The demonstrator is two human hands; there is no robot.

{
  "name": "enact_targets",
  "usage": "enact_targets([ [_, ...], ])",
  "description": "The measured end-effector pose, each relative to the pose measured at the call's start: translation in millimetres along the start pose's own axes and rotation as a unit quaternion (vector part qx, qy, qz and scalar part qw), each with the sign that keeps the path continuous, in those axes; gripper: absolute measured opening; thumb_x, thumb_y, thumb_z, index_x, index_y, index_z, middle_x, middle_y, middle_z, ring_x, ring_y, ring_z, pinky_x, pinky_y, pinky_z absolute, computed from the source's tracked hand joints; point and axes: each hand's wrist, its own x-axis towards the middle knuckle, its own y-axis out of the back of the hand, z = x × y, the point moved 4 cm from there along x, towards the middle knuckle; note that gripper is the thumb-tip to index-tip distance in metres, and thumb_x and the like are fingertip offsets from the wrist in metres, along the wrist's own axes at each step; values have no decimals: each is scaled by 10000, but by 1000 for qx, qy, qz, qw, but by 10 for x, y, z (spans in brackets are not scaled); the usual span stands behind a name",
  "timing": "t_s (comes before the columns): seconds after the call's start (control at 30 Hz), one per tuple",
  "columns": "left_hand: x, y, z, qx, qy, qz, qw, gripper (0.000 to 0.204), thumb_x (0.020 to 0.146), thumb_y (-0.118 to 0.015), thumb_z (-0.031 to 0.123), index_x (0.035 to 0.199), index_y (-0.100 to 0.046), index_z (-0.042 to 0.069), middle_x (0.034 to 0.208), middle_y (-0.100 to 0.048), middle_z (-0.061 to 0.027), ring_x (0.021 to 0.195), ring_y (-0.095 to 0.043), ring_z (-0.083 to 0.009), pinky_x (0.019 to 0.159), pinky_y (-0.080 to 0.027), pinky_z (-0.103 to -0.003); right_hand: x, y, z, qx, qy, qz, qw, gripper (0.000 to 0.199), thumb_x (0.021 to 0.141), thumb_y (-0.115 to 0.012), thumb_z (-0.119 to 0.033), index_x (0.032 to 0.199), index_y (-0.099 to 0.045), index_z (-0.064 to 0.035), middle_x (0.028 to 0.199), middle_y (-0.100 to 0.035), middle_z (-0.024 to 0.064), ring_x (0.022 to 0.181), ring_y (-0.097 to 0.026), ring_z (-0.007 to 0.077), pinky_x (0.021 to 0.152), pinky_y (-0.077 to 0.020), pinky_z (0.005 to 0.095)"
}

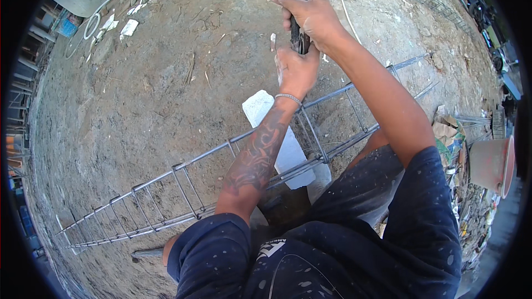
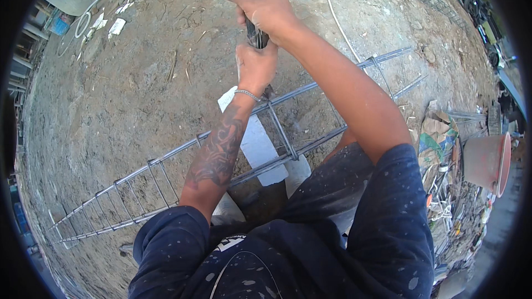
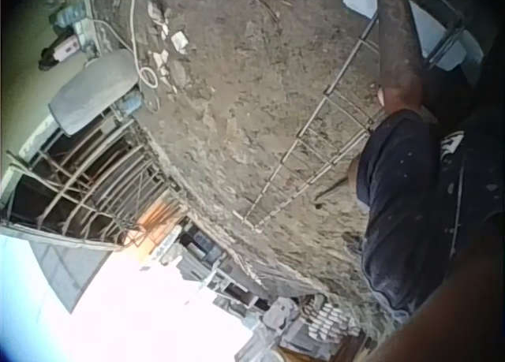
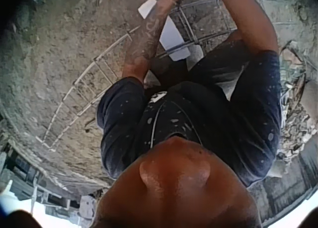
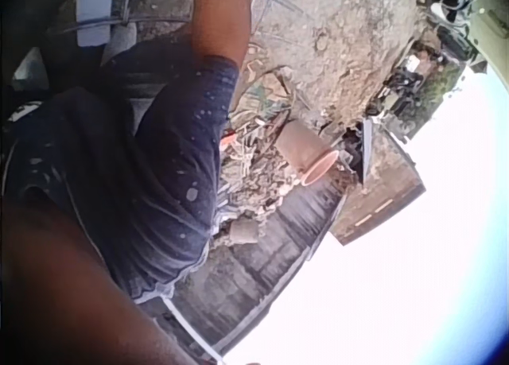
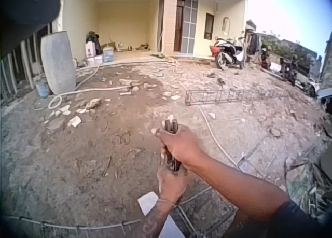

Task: The person wraps tie wire around the joints of a rebar cage by hand and twists and tightens the wire using pliers.

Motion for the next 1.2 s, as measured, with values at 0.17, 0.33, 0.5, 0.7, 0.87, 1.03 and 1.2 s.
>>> enact_targets([
  [0.17, -164, 47, 192, 132, -136, 168, 967, 195, 743, -590, 134, 644, -571, -33, 574, -577, -203, 567, -602, -354, 510, -432, -400, -9, 18, -51, -56, 23, 68, 996, 415, 774, -649, -443, 750, -562, -38, 592, -522, 38, 536, -517, 123, 541, -448, 244],
  [0.33, -14, 210, 76, -129, 31, -181, 975, 277, 888, -510, 225, 854, -557, -46, 739, -627, -143, 699, -639, -231, 631, -505, -324, -34, 67, -32, 82, 33, -22, 996, 457, 839, -557, -467, 900, -502, -17, 738, -541, 91, 673, -592, 185, 627, -512, 302],
  [0.5, -26, 196, 57, -273, 61, -268, 922, 365, 923, -464, 274, 1061, -470, -63, 910, -614, -201, 856, -632, -273, 787, -518, -371, -30, 143, -13, 115, 22, -71, 991, 376, 889, -499, -411, 969, -478, -44, 941, -562, 162, 879, -616, 233, 751, -530, 338],
  [0.7, -31, 176, 6, -243, 43, -278, 928, 243, 920, -475, 226, 955, -484, -14, 748, -561, -84, 654, -559, -167, 609, -477, -302, -63, 170, -48, 144, 54, -91, 984, 406, 875, -524, -414, 1012, -486, -34, 866, -553, 106, 877, -616, 231, 756, -528, 354],
  [0.87, -79, 78, 20, -147, -5, -259, 954, 175, 868, -558, 181, 887, -491, 20, 683, -484, -24, 553, -451, -109, 512, -390, -258, -128, 95, -150, 71, 37, -31, 996, 416, 822, -598, -394, 983, -524, -18, 716, -524, 50, 635, -578, 151, 584, -491, 284],
  [1.03, -99, 55, 182, -256, -22, -255, 932, 137, 794, -616, 140, 757, -551, 25, 580, -530, 0, 534, -540, -112, 488, -400, -271, -117, 11, -150, 208, 3, -216, 954, 270, 796, -621, -305, 847, -579, -43, 602, -476, 21, 470, -453, 98, 453, -405, 244],
  [1.2, -171, 22, 173, 6, -52, 60, 997, 187, 726, -663, 147, 714, -574, -18, 578, -572, -74, 569, -606, -170, 528, -431, -304, -144, -22, -192, -109, 140, 161, 971, 330, 796, -623, -336, 746, -559, -16, 494, -509, 36, 479, -499, 101, 471, -424, 256],
])
